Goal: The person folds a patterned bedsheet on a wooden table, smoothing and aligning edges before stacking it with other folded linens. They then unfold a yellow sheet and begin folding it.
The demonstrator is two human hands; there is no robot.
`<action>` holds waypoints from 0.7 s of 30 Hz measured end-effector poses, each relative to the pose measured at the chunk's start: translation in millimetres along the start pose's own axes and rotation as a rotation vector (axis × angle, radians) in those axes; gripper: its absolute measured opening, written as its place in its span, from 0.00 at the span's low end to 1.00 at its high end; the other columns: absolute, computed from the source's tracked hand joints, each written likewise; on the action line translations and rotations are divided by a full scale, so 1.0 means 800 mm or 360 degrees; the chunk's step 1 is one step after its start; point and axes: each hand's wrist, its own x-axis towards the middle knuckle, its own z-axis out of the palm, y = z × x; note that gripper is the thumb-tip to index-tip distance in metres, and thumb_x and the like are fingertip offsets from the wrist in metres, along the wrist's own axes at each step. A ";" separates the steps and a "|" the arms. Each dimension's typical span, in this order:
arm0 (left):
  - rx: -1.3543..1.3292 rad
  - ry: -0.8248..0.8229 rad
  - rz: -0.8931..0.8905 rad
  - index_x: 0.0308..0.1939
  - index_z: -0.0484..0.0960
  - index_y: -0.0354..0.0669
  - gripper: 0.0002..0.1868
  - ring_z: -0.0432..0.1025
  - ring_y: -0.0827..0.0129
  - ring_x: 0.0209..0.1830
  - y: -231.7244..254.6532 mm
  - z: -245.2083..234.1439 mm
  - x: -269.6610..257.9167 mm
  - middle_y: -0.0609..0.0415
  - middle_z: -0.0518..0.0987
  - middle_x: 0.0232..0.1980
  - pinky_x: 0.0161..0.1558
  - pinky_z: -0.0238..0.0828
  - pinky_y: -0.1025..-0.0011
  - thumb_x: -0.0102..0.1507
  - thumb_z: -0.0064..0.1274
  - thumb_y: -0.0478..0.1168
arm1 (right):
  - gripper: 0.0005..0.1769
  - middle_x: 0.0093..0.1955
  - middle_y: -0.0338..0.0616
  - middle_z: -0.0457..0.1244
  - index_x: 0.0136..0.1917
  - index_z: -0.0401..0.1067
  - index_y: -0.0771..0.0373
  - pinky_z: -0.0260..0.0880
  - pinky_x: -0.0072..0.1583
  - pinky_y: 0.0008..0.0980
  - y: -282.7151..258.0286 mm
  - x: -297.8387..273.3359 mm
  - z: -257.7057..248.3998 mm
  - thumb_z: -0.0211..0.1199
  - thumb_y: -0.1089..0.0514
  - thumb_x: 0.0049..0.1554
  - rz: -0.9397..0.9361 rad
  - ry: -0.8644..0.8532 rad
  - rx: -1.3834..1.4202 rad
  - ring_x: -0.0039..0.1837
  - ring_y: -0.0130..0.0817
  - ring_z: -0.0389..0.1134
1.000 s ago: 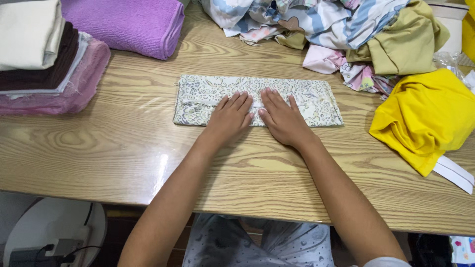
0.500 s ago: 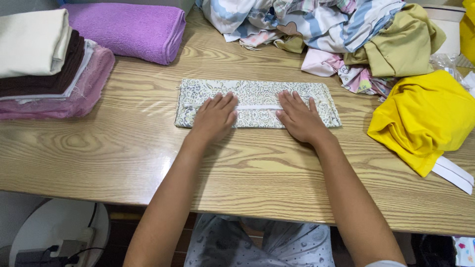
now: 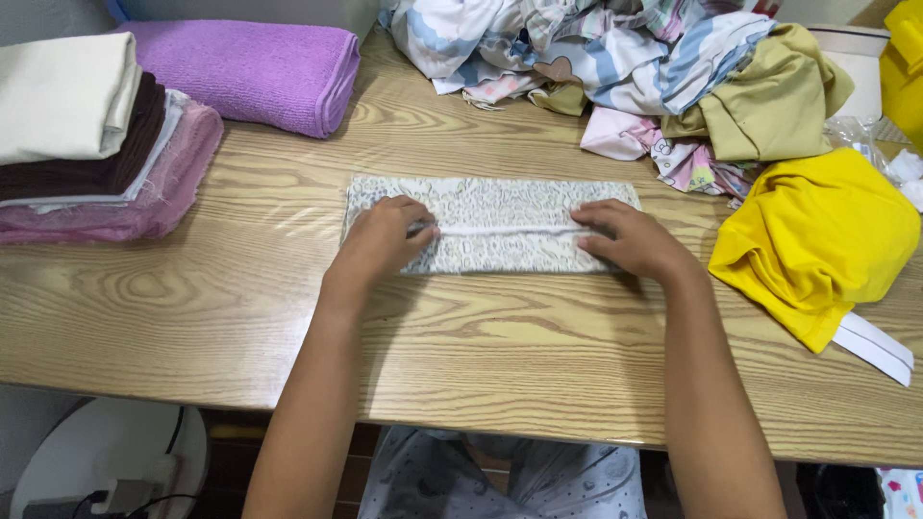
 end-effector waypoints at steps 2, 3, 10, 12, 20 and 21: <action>0.0050 -0.0086 -0.0069 0.39 0.89 0.47 0.15 0.77 0.56 0.49 0.011 -0.018 -0.002 0.53 0.84 0.45 0.52 0.72 0.56 0.60 0.61 0.54 | 0.28 0.72 0.39 0.62 0.66 0.74 0.51 0.60 0.71 0.34 -0.004 -0.009 -0.014 0.69 0.46 0.53 -0.0001 -0.0084 -0.0021 0.73 0.38 0.62; 0.0068 -0.0165 -0.0153 0.37 0.89 0.47 0.17 0.78 0.58 0.47 0.017 -0.024 -0.001 0.54 0.84 0.43 0.52 0.72 0.57 0.59 0.62 0.56 | 0.28 0.70 0.39 0.63 0.65 0.75 0.51 0.60 0.71 0.34 -0.005 -0.013 -0.020 0.69 0.47 0.52 -0.0020 -0.0135 -0.0004 0.72 0.38 0.63; 0.0075 -0.0139 -0.0130 0.41 0.88 0.47 0.23 0.77 0.62 0.46 0.040 -0.026 -0.001 0.55 0.84 0.39 0.56 0.65 0.52 0.59 0.60 0.61 | 0.36 0.67 0.46 0.65 0.63 0.76 0.55 0.61 0.71 0.35 0.007 -0.022 -0.029 0.77 0.43 0.43 0.0142 0.0018 -0.0090 0.70 0.40 0.63; 0.0084 -0.0041 0.0022 0.44 0.88 0.46 0.23 0.76 0.58 0.50 0.043 -0.018 -0.002 0.52 0.84 0.43 0.56 0.64 0.50 0.59 0.60 0.60 | 0.49 0.66 0.54 0.62 0.65 0.71 0.62 0.60 0.66 0.40 0.020 -0.023 -0.029 0.83 0.39 0.37 0.0291 0.0247 -0.0230 0.68 0.48 0.61; -0.0014 -0.0277 -0.0031 0.53 0.86 0.54 0.26 0.75 0.60 0.58 0.052 -0.015 -0.001 0.56 0.82 0.59 0.62 0.68 0.55 0.55 0.64 0.59 | 0.57 0.52 0.55 0.71 0.60 0.72 0.72 0.72 0.58 0.41 0.061 -0.030 -0.038 0.80 0.27 0.32 0.0861 0.0012 0.0061 0.55 0.47 0.72; -0.0009 -0.0324 -0.0102 0.53 0.86 0.56 0.27 0.75 0.61 0.58 0.055 -0.014 -0.001 0.57 0.82 0.59 0.62 0.68 0.56 0.53 0.64 0.59 | 0.56 0.53 0.57 0.72 0.59 0.73 0.72 0.72 0.58 0.43 0.062 -0.029 -0.037 0.79 0.28 0.32 0.0889 -0.0066 0.0008 0.56 0.48 0.72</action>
